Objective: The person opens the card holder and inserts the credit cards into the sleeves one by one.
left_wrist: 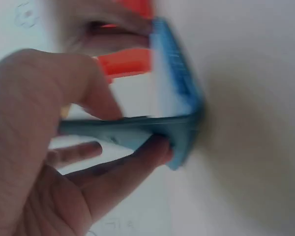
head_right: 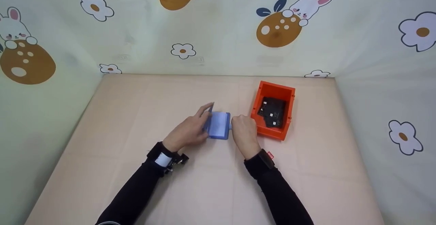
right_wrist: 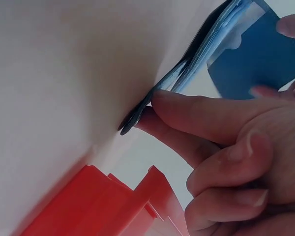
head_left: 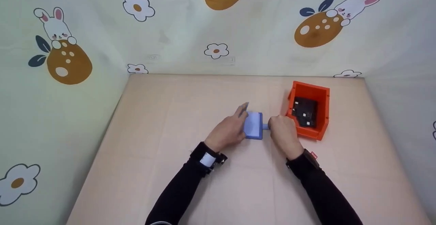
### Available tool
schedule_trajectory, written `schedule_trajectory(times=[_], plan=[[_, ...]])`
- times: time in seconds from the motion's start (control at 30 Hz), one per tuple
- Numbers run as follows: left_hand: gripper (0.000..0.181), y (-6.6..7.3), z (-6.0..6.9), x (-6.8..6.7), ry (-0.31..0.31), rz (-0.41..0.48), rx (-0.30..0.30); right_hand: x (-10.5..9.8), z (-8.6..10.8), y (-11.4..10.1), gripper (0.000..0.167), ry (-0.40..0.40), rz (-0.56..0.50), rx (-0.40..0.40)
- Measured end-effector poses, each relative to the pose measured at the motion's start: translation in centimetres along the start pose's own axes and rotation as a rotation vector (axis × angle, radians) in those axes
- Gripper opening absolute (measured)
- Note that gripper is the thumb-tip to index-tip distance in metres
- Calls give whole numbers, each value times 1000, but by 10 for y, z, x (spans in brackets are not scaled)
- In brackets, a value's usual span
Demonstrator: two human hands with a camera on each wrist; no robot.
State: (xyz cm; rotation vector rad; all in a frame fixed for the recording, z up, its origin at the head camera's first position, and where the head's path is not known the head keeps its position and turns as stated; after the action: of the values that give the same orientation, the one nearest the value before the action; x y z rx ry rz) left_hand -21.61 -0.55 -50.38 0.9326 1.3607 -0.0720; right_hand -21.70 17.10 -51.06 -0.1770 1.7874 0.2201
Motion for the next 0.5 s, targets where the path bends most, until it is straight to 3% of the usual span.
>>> schedule_trajectory(times=[0.13, 0.27, 0.37, 0.5], plan=[[59, -14, 5, -21, 15, 77, -121, -1, 0, 1, 26, 6, 24, 5], [58, -30, 12, -27, -22, 100, -249, 0, 0, 3, 25, -13, 27, 10], [65, -42, 14, -21, -58, 109, -293, 1, -1, 4, 25, -38, 13, 13], [77, -53, 16, -18, -74, 60, -296, 2, -2, 4, 27, -56, -2, 20]])
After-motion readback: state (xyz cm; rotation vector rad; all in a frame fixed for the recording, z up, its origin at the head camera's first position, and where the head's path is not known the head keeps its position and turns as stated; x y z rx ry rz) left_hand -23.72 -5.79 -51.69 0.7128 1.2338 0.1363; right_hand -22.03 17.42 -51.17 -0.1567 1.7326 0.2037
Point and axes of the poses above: each hand's wrist, its own z-axis away from the middle knuckle, its own x-axis out of the palm, y = z × x, the point moved 5 cm from there along -z, towards the middle knuckle, and after that the axes turned 11 degrees about z, right-handed, at the moved point
